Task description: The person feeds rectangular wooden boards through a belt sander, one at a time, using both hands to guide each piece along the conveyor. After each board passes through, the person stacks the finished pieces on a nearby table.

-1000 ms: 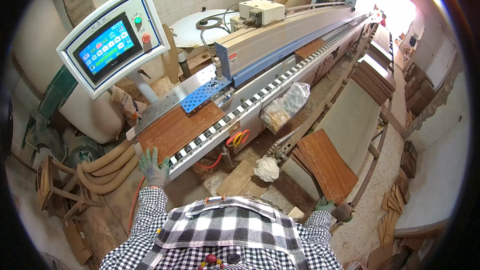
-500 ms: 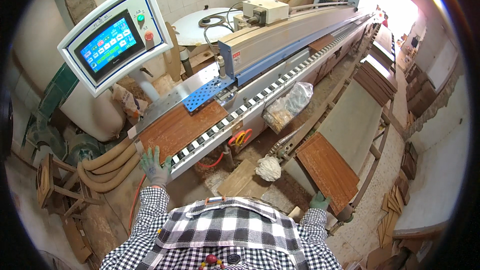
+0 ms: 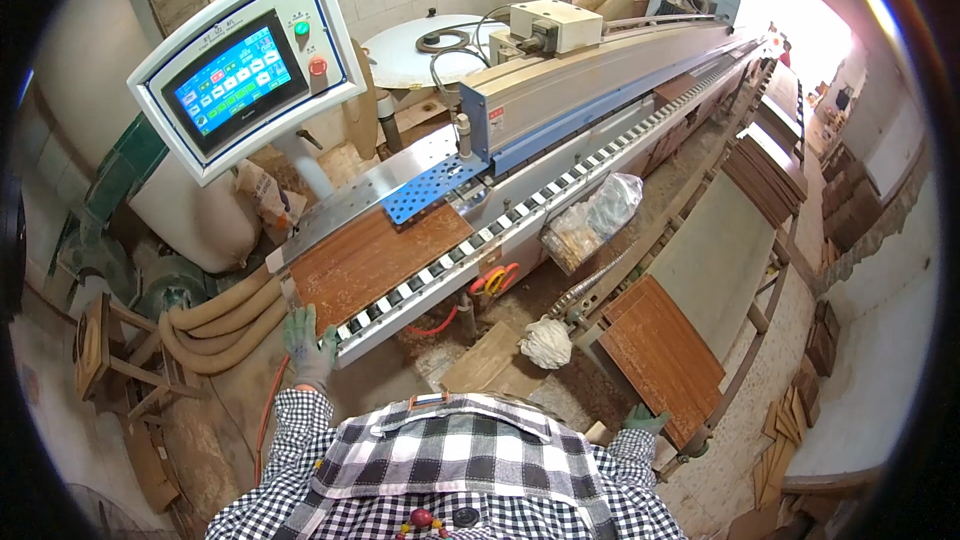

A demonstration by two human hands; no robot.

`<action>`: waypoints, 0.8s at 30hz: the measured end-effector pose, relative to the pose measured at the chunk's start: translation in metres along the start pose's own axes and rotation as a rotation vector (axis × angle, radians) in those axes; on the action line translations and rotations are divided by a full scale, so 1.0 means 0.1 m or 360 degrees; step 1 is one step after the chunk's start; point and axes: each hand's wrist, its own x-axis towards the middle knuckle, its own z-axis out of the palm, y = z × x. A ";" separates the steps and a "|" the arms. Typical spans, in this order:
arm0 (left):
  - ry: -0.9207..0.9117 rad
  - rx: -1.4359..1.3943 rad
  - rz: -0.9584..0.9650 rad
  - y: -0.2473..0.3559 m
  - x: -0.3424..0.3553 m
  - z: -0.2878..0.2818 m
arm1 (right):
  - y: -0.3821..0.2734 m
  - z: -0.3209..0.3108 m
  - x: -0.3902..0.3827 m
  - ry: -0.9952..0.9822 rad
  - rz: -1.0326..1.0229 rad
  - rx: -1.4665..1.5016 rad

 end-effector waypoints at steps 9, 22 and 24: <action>-0.0084 0.0005 0.0026 0.11 0.09 0.00 | -0.07 -0.28 0.57 -0.0180 -0.0005 0.0033; -0.0141 0.0189 0.0186 0.98 0.39 -0.04 | -0.16 -0.18 0.61 -0.0205 0.0076 0.0277; -0.0172 0.0175 0.0184 1.13 0.44 -0.02 | -0.16 -0.21 0.72 -0.0273 0.0092 0.0291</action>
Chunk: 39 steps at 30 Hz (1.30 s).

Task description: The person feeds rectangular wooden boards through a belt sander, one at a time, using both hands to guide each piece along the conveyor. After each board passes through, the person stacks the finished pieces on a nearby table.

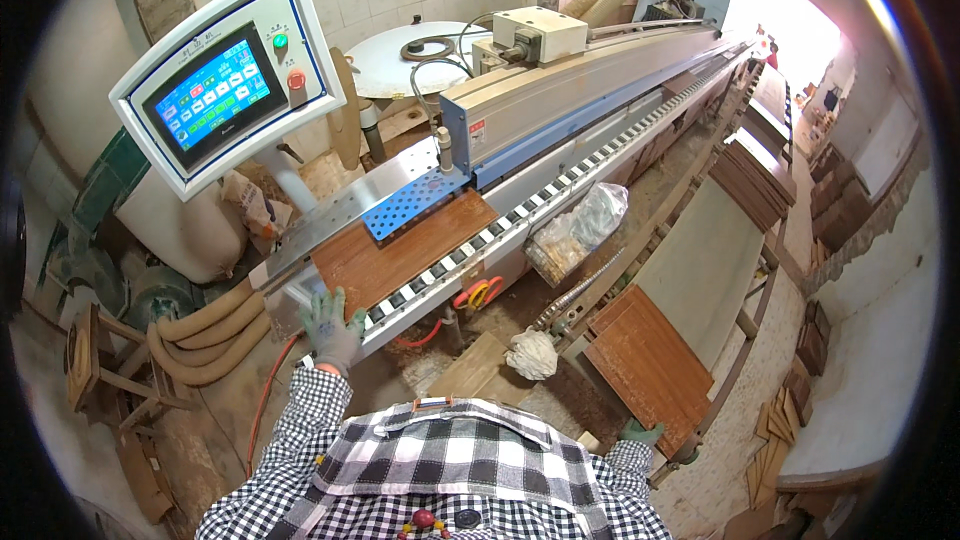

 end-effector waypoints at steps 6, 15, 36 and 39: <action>-0.0206 0.0020 0.0003 0.46 0.26 0.03 | -0.03 0.03 -0.03 -0.0095 0.0013 -0.0008; -0.0050 -0.0499 0.0269 0.45 0.40 0.16 | -0.22 0.27 -0.51 -0.0290 0.0067 0.0027; 0.0030 -0.0360 0.0799 -0.17 -0.95 -0.30 | 2.15 1.42 -1.99 -0.1920 0.0448 -0.1497; 0.0001 -0.0225 0.0664 -0.36 -1.08 -0.24 | 2.38 1.61 -2.57 -0.2652 -0.0334 -0.2215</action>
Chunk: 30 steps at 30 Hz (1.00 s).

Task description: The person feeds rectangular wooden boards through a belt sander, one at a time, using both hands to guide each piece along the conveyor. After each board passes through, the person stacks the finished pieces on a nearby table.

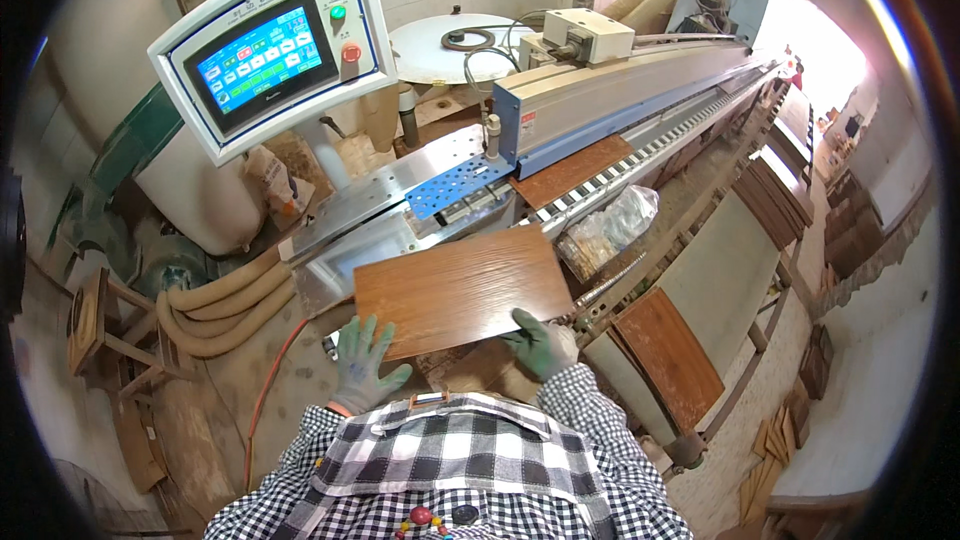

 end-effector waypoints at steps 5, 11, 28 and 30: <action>0.0155 0.0144 -0.0310 -0.36 -0.06 0.18 | -0.14 0.47 0.51 -0.0318 0.0824 0.1929; 0.0240 0.0235 -0.0597 -0.55 0.26 0.26 | -0.02 0.16 0.46 -0.0094 0.0604 0.2045; 0.0067 0.0192 -0.0860 -0.57 0.55 0.22 | 0.95 -2.16 -2.55 0.2475 0.1995 0.0017; 0.0050 0.0196 -0.0848 -0.54 0.61 0.22 | 1.33 -2.43 -2.83 0.2385 0.2095 0.0036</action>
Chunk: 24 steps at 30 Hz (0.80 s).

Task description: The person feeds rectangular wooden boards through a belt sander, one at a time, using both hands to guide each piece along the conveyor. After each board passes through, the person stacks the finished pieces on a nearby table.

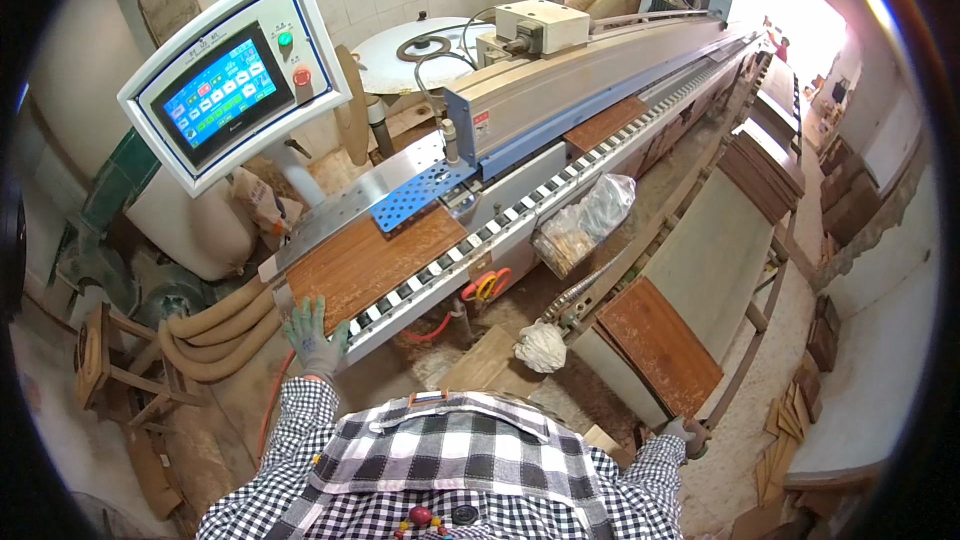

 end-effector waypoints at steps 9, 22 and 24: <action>0.0063 0.0046 -0.0006 -0.08 -0.03 0.08 | 0.37 0.49 0.45 0.0042 -0.0408 0.0129; 0.0146 0.0046 0.0128 -0.10 0.04 0.17 | 0.23 0.75 -0.25 -0.0641 0.0517 0.2009; 0.0141 0.0003 0.0135 -0.03 0.04 0.10 | 0.34 0.75 -0.23 -0.0625 0.0562 0.2085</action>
